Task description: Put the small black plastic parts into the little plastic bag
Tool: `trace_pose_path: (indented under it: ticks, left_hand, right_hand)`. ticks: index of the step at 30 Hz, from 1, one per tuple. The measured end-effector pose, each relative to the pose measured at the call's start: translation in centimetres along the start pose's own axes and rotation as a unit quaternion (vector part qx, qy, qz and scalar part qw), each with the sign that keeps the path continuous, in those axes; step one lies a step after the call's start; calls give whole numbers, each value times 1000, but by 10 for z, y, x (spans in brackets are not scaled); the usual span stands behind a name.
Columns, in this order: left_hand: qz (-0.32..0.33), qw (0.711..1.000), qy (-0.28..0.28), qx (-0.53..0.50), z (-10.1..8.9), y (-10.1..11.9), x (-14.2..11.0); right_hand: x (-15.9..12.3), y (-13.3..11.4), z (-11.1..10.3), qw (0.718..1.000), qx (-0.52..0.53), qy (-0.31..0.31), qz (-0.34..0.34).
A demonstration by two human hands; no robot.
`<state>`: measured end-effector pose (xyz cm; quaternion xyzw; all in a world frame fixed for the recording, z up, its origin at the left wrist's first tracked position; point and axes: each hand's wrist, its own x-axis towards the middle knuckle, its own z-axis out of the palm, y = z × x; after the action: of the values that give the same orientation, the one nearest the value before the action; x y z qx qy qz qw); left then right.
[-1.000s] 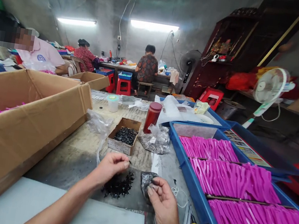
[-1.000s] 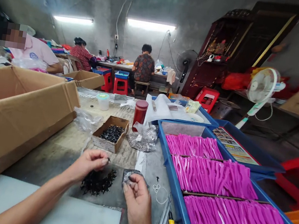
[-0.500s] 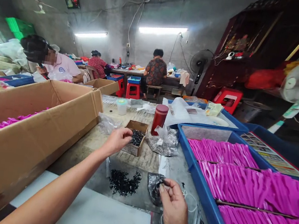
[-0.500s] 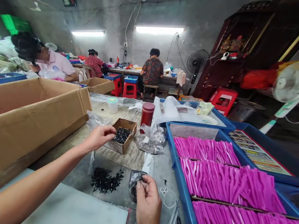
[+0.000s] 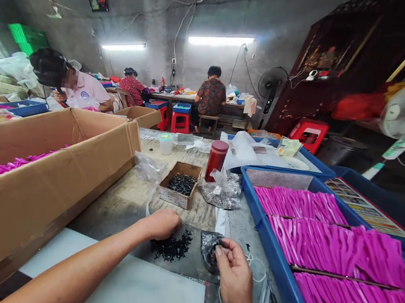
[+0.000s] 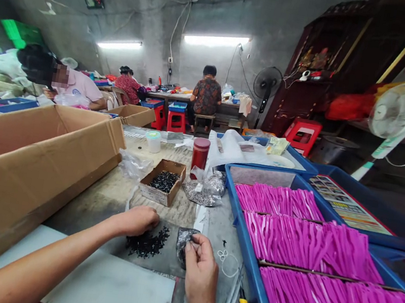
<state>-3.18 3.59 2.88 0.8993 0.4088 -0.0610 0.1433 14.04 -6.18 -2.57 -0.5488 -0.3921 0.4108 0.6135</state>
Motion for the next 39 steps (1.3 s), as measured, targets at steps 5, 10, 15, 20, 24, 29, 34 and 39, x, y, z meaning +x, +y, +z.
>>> trace_pose_path:
  ticks: [5,10,15,20,24,29,34,39]
  left_hand:
    - [-5,999,-11,33,1,4,-5]
    - [1,999,20,34,6,1,-9]
    - [-3,998,53,16,3,-8,-8]
    - [4,999,38,-4,1,-15,-7]
    - [4,999,23,-27,4,-11,-4]
    - [7,996,35,-80,8,-5,-2]
    - [2,978,95,-186,7,-8,-5]
    - [-42,923,171,-341,2,-11,-4]
  right_hand:
    - [0,2,0,1000,3,5,-9]
    - [-2,0,0,1000,6,17,-23]
    - [-2,-1,1,999,0,30,-31]
    - [-1,2,1,1000,-8,20,-20]
    - [-2,1,1,1000,-15,18,-17]
    - [-3,-2,1,999,-23,22,-22]
    - [-3,-2,0,999,-20,26,-28]
    - [-3,-2,-1,998,-31,32,-34]
